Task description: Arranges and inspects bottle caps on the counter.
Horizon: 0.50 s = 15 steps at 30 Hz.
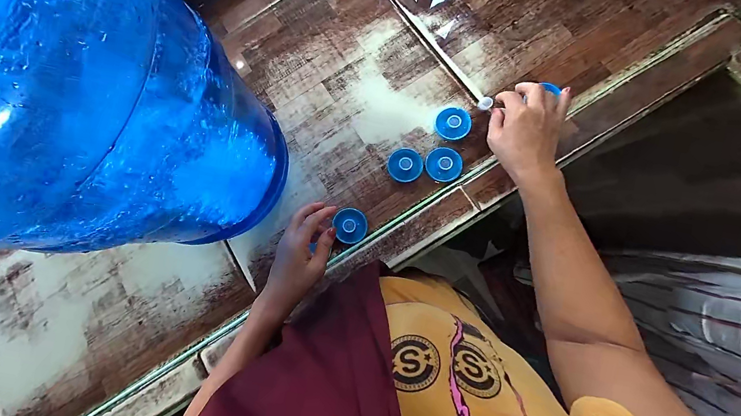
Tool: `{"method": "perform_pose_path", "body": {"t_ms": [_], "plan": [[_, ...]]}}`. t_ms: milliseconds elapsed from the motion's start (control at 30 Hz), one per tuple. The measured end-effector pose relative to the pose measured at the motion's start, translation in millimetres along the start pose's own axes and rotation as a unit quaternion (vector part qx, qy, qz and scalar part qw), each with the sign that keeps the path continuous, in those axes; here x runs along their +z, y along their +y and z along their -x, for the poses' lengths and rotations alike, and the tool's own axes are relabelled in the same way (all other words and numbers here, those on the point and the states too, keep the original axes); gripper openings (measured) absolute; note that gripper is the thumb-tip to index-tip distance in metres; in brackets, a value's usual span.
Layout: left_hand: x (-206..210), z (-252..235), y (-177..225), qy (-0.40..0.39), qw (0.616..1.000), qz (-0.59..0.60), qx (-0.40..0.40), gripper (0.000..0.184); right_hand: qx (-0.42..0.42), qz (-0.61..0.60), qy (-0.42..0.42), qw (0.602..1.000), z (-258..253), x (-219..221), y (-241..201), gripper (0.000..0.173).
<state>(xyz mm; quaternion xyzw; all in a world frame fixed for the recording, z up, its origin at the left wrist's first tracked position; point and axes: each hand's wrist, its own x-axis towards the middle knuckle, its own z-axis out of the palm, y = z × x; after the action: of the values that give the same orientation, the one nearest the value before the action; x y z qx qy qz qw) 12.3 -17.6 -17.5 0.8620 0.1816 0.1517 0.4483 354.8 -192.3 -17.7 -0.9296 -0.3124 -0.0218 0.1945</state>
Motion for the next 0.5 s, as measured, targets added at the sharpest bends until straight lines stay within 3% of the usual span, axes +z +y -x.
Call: {"method": "perform_pose_path", "body": {"t_ms": [500], "plan": [[1.4,0.9,-1.2,0.003,1.000,-0.007,0.004,0.033,-0.129,-0.068,-0.152,0.978,31.6,36.1,-60.4,0.050]]}}
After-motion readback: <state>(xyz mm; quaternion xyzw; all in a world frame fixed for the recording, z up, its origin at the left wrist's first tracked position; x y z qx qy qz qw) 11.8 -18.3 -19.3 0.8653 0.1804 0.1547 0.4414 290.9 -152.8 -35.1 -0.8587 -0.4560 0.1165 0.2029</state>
